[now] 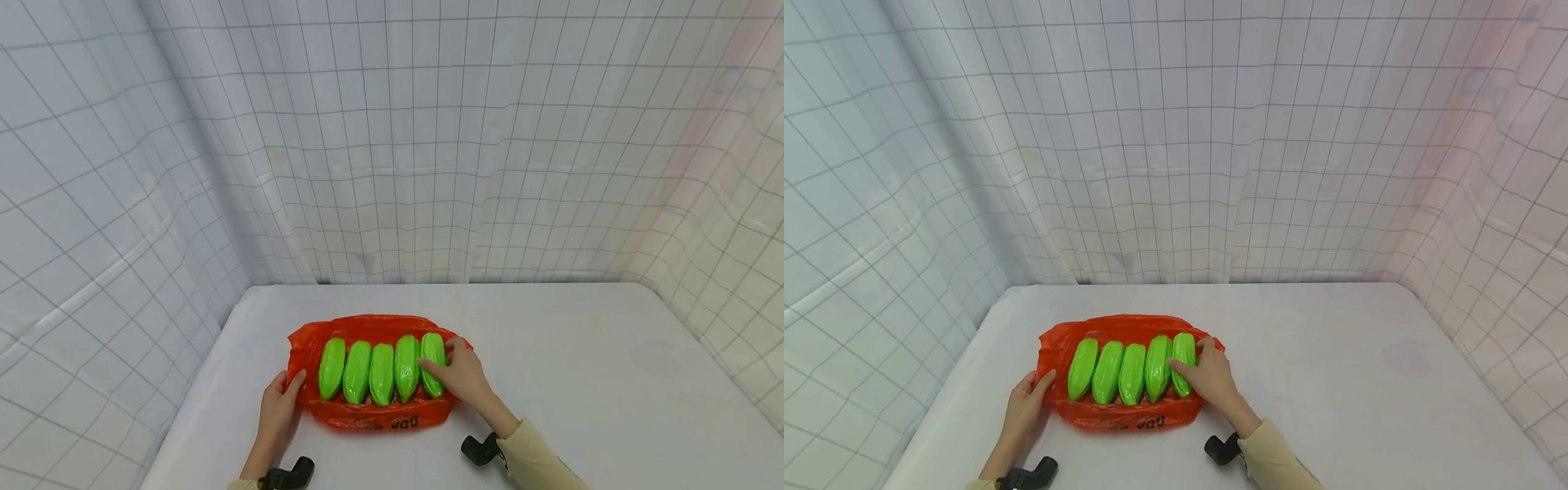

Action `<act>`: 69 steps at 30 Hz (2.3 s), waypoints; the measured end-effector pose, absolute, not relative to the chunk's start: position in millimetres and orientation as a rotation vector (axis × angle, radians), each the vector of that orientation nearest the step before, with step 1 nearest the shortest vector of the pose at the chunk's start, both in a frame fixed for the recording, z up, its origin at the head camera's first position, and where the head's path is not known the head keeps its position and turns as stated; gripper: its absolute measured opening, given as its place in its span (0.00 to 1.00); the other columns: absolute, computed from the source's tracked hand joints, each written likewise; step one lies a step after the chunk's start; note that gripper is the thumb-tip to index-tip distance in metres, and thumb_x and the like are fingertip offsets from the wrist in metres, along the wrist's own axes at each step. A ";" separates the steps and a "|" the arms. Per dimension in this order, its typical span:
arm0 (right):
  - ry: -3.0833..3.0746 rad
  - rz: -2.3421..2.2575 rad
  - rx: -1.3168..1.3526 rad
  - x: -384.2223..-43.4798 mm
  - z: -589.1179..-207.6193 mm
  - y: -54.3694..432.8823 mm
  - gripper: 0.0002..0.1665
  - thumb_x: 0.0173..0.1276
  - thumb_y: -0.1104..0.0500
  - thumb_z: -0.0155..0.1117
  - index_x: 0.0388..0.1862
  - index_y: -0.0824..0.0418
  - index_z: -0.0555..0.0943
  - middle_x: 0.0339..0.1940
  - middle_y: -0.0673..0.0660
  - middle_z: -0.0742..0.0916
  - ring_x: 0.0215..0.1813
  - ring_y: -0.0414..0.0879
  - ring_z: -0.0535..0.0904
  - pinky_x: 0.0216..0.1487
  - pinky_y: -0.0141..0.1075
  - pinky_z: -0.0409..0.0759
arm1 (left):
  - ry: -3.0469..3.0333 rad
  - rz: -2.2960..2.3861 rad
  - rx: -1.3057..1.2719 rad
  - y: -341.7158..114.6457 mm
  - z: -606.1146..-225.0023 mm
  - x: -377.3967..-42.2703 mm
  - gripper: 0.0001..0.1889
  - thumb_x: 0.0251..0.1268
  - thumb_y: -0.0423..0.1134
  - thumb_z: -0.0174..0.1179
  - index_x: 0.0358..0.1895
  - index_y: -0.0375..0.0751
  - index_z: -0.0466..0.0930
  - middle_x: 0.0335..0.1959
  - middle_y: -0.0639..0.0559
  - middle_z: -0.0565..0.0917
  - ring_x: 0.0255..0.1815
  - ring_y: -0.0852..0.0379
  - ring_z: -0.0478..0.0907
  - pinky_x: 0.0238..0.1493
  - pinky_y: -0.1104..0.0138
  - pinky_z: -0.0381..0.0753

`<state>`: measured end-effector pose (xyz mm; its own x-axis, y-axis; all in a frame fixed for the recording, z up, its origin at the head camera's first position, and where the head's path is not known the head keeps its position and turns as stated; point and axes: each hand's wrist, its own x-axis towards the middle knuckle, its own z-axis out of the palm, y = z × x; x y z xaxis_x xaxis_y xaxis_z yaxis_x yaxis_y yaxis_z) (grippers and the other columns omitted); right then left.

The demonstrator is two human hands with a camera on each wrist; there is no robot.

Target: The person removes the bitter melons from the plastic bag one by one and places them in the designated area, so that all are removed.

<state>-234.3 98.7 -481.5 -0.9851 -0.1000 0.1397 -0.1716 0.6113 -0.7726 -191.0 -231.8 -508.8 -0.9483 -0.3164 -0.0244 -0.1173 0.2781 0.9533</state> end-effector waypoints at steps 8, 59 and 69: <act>-2.699 1.318 0.216 -230.3 -479.7 98.4 0.34 0.57 0.45 0.71 0.47 0.69 0.70 0.24 0.52 0.78 0.24 0.42 0.73 0.24 0.36 0.72 | -2.377 -1.729 0.395 -230.4 -508.4 -189.3 0.21 0.72 0.49 0.51 0.48 0.31 0.72 0.32 0.47 0.76 0.33 0.57 0.68 0.32 0.72 0.71; -2.317 1.677 0.166 -233.9 -461.4 105.9 0.32 0.60 0.42 0.68 0.54 0.61 0.72 0.36 0.53 0.83 0.38 0.46 0.79 0.39 0.38 0.78 | -2.374 -1.720 0.364 -232.5 -508.5 -190.0 0.20 0.71 0.48 0.52 0.46 0.30 0.73 0.27 0.50 0.75 0.29 0.59 0.68 0.30 0.71 0.69; -2.263 1.713 0.123 -242.5 -456.5 120.9 0.33 0.58 0.41 0.69 0.53 0.60 0.73 0.34 0.55 0.83 0.36 0.47 0.79 0.35 0.37 0.77 | -2.399 -1.709 0.357 -233.5 -510.9 -192.2 0.20 0.72 0.48 0.52 0.47 0.31 0.72 0.26 0.50 0.73 0.29 0.59 0.67 0.29 0.71 0.67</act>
<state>-242.5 120.9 -456.5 -0.9514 0.1111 0.2873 -0.2463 0.2857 -0.9261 -192.2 -233.5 -510.9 -0.9561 -0.2931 0.0028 -0.0932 0.3129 0.9452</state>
